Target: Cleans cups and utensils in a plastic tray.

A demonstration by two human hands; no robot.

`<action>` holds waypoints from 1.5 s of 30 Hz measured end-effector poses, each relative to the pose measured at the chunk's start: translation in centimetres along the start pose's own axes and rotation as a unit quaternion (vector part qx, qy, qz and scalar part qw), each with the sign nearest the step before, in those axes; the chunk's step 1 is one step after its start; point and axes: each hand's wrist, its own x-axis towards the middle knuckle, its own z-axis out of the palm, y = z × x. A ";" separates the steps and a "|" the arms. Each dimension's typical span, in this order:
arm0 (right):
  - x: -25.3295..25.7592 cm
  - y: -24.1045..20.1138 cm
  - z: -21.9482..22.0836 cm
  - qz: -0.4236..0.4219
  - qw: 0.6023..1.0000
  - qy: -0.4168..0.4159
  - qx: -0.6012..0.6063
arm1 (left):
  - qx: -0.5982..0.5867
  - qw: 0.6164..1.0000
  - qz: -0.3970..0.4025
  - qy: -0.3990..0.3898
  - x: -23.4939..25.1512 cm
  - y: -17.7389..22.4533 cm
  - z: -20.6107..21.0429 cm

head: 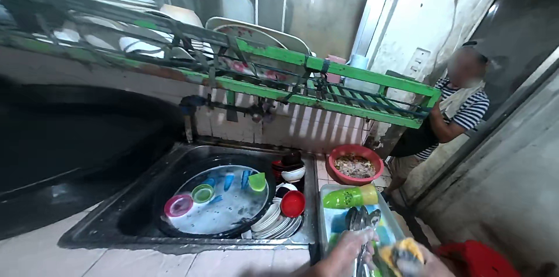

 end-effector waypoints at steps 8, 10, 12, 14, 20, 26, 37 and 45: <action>2.2 -1.3 3.6 -0.019 0.953 0.267 0.143 | 0.094 0.995 -0.031 0.028 -0.6 -0.5 0.6; 2.4 -1.0 5.3 -0.031 0.957 0.248 0.150 | 0.116 0.992 -0.027 0.051 -0.6 -0.5 0.7; 2.7 -1.0 6.2 -0.006 0.974 0.207 0.086 | 0.143 0.987 -0.017 0.067 -0.6 -0.7 0.7; 3.8 -1.3 5.5 0.028 0.975 0.220 0.013 | 0.157 0.985 -0.022 0.071 -0.5 -0.7 0.5; 3.8 -2.2 6.1 -0.002 0.968 0.240 -0.073 | 0.189 0.975 -0.040 0.108 -0.8 -0.2 1.1; 5.6 -2.8 2.9 0.036 0.966 0.229 -0.114 | 0.202 0.972 -0.059 0.100 -0.9 -0.2 1.1; 4.4 -3.0 -0.4 -0.079 0.940 0.328 -0.051 | 0.133 0.989 -0.042 0.040 -0.8 -0.7 0.6; 4.0 -2.3 7.6 0.015 0.962 0.262 0.075 | 0.130 0.988 -0.030 0.077 -0.7 -0.4 0.6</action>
